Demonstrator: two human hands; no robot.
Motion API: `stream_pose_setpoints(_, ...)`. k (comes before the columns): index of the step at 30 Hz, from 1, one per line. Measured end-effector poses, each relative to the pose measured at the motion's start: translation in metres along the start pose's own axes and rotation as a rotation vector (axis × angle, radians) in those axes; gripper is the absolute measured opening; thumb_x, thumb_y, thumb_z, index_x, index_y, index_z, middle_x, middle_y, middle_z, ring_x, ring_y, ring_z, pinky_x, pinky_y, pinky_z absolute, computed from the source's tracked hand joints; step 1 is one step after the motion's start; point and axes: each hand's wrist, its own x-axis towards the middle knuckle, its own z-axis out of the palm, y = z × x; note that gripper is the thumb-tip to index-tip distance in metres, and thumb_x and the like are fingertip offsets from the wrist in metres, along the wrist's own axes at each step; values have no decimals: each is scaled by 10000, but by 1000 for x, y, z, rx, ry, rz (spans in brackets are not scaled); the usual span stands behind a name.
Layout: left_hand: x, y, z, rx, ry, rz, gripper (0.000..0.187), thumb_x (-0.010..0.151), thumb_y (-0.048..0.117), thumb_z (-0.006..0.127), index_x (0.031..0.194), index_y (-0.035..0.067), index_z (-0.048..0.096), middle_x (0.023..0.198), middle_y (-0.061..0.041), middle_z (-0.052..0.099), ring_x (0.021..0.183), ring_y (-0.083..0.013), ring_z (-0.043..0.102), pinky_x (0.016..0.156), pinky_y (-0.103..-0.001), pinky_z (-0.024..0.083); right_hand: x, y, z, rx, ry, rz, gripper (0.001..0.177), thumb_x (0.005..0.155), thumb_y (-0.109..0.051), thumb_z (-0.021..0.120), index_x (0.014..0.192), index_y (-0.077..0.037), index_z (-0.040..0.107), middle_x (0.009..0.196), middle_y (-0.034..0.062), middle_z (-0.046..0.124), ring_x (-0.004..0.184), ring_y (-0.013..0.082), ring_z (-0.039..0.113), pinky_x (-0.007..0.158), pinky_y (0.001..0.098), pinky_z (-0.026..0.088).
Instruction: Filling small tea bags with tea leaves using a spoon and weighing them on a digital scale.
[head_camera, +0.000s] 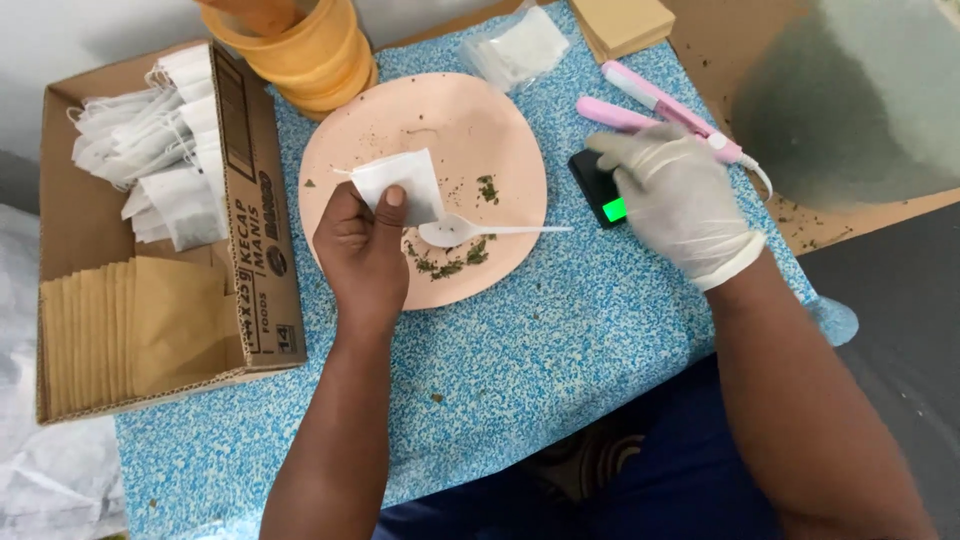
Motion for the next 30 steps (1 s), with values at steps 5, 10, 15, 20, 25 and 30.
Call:
stream_pose_setpoints(5, -2, -3, 1, 20, -15, -11, 184, 997, 262, 678, 960, 89, 626, 841, 37, 539, 839, -81, 482, 709, -262, 398, -3, 12, 6, -82, -80, 71, 551, 896, -6, 523, 1393, -210, 649, 1187, 183, 623, 1014, 366, 612, 767, 478, 509)
stream_pose_setpoints(10, -3, 0, 3, 63, -22, -39, 238, 984, 317, 677, 964, 86, 626, 867, 17, 575, 866, -103, 521, 724, -280, 427, 31, -55, -44, 609, -186, 1129, 335, 848, -513, 732, 987, -222, 643, 747, -37, 521, 618, 105, 466, 582, 297, 328)
stream_pose_setpoints(15, -4, 1, 5, -16, -26, -36, 205, 988, 268, 678, 1033, 69, 652, 911, -5, 625, 893, -113, 562, 755, -270, 475, 40, -48, -43, 615, -194, 1125, 475, 828, -493, 730, 1222, -237, 661, 1008, -38, 756, 822, 105, 656, 701, 305, 442)
stream_pose_setpoints(20, -6, 3, 5, 42, -27, -75, 238, 978, 312, 679, 950, 83, 619, 834, 25, 559, 843, -92, 504, 703, -255, 406, 37, -47, -52, 925, -141, 938, 552, 856, -300, 708, 1393, -363, 595, 1101, -58, 709, 503, 1, 484, 428, 152, 353)
stream_pose_setpoints(25, -8, 0, 9, 57, -39, -51, 213, 988, 283, 680, 978, 75, 636, 860, 6, 596, 864, -110, 543, 711, -277, 437, 33, -37, -52, 1087, -126, 789, 787, 820, -259, 705, 1547, -303, 409, 1362, -118, 682, 438, -57, 466, 394, 103, 393)
stream_pose_setpoints(30, -3, -18, 1, -82, -116, 52, 166, 1045, 135, 610, 1033, -29, 631, 951, -220, 708, 1009, -212, 649, 915, -443, 539, 38, -47, -57, 798, -169, 942, 462, 850, -281, 712, 1311, -310, 703, 1056, -44, 747, 580, 49, 459, 486, 205, 305)
